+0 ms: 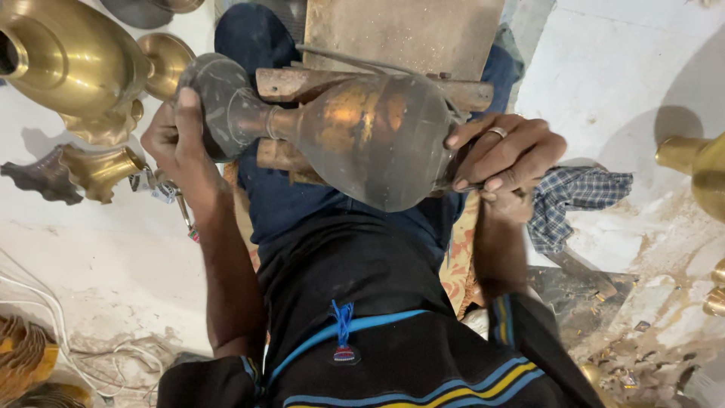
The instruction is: The person sits on the floor holding a tarnished brass vase on their lap and scrapes its surface with a small hand tool, rotating the vase to work different areas. They wipe the vase with a cloth and use calipers to measure its neck during the work.
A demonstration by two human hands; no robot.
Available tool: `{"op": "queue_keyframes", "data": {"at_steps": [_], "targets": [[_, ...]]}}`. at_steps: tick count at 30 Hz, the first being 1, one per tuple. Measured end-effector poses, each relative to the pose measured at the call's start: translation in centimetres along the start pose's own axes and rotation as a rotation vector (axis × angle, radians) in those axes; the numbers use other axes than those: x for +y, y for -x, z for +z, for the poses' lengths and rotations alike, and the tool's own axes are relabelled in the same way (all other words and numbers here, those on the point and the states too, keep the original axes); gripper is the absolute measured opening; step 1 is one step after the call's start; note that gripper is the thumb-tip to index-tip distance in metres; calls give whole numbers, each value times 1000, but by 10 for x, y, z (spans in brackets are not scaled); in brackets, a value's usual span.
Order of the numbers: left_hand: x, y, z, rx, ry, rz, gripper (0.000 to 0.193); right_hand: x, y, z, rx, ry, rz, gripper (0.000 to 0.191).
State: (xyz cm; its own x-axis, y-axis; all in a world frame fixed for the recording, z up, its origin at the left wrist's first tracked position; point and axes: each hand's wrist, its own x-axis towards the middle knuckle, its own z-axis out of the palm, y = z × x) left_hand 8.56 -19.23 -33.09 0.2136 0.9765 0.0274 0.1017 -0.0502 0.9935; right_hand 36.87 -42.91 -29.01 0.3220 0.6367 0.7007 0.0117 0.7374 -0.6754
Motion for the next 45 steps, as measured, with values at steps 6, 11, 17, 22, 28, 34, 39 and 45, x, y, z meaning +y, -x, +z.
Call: {"op": "queue_keyframes", "data": {"at_steps": [6, 11, 17, 22, 28, 34, 39, 45], "targets": [[6, -5, 2, -49, -202, 111, 37, 13, 31, 25, 319, 153, -125, 13], [15, -3, 14, -42, -248, 230, 39, 11, 55, 42, 642, 205, -67, 10], [21, 1, 27, 193, -85, 171, 28, 11, 60, 50, 689, 231, -34, 16], [24, 7, 28, 184, -79, 235, 32, 14, 57, 56, 756, 261, -16, 15], [24, 3, 25, 222, -224, 251, 48, 10, 64, 52, 739, 272, 31, 10], [19, 4, 26, 254, -209, 293, 34, 14, 62, 55, 732, 227, -2, 8], [19, 3, 19, 206, -207, 263, 34, 4, 36, 57, 642, 118, 97, 12], [6, 21, 6, 85, -32, 209, 37, -27, -4, 49, 250, 347, 242, 19]]}}
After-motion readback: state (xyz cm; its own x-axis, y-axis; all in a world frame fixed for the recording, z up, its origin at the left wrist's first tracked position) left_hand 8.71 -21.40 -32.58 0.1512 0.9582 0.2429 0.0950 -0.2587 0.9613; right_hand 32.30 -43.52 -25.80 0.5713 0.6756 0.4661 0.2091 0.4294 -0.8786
